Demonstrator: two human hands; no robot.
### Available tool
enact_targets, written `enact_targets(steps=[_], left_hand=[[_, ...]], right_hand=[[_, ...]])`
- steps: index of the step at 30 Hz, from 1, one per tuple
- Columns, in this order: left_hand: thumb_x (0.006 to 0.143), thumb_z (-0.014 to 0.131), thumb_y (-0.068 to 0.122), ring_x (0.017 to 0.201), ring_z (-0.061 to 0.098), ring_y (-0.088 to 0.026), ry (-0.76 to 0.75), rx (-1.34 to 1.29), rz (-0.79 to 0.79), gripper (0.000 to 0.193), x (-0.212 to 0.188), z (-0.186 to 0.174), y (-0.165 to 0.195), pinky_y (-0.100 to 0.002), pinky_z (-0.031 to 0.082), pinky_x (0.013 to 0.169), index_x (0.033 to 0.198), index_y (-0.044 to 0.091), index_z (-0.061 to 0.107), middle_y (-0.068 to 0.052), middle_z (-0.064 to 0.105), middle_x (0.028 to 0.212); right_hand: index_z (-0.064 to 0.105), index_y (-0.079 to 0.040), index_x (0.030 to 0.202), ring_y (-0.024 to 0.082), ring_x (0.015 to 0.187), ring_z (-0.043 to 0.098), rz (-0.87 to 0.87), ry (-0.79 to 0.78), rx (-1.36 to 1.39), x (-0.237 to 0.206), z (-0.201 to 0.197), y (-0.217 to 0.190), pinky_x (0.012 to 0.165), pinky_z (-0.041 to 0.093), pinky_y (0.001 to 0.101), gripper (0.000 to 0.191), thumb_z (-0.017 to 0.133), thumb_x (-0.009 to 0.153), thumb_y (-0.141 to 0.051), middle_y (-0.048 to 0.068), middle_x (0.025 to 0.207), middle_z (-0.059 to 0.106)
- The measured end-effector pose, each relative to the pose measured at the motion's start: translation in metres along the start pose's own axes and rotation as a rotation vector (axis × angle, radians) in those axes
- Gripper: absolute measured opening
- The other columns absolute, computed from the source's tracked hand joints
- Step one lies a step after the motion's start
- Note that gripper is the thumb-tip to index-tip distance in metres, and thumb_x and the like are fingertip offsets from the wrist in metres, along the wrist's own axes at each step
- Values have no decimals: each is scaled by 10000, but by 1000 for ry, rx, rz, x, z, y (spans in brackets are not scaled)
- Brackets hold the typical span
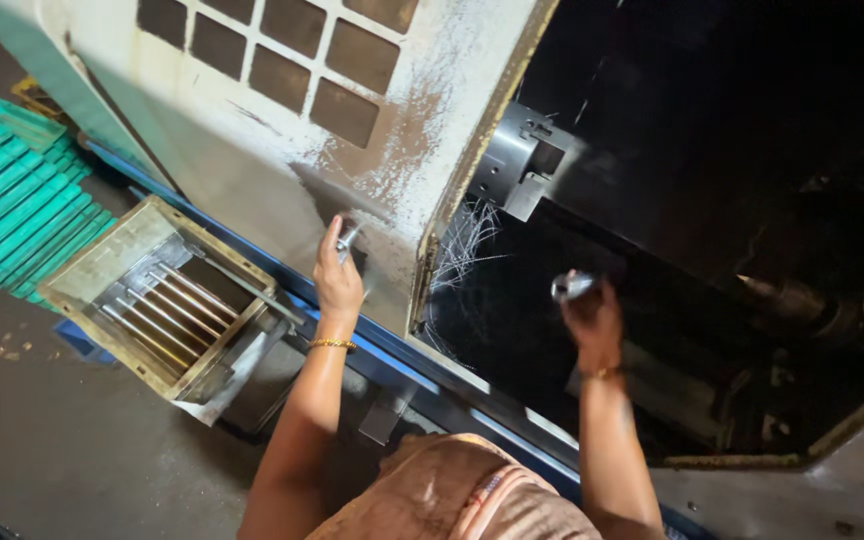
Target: The person opens a machine door, removes a metal rod, and wipes it with a cloth. They then place the rod on a nearby surface and repeat the process with another rod, wiping and inspecting it before placing it down.
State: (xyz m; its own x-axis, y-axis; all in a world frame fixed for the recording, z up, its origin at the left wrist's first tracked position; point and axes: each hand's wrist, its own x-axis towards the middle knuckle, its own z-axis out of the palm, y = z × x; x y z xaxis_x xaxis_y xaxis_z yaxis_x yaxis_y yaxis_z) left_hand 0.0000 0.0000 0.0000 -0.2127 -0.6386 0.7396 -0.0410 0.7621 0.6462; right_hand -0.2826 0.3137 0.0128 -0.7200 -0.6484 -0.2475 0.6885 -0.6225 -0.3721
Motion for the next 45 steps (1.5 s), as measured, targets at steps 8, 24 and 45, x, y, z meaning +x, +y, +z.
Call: enact_targets(steps=[8,24,45], left_hand=[[1006,526,-52,1284,613,-415,-3,-25,-3,490,4,-18,13,-448,518,1056,1483,56,485,-209,611,1420],[893,771,287,1465,327,-437,-173,-93,-326,1020,-123,-95,76,-535,260,1229,1588,-54,108,-276,281,1570],[904,745,132,603,616,-173,-837,-1217,-1288,212,-182,-141,273,-310,554,565,922,-1,582,-76,615,733]], right_hand=[[655,-45,1161,180,736,650,258,138,-300,-82,-34,64,686,578,344,270,655,973,-239,69,901,688],[514,-39,1415,98,573,591,43,-53,-1172,-286,-39,134,487,501,259,560,691,898,-160,13,800,638],[497,-33,1173,119,560,575,4,-88,-706,-457,11,230,491,501,278,303,718,990,-132,33,811,558]])
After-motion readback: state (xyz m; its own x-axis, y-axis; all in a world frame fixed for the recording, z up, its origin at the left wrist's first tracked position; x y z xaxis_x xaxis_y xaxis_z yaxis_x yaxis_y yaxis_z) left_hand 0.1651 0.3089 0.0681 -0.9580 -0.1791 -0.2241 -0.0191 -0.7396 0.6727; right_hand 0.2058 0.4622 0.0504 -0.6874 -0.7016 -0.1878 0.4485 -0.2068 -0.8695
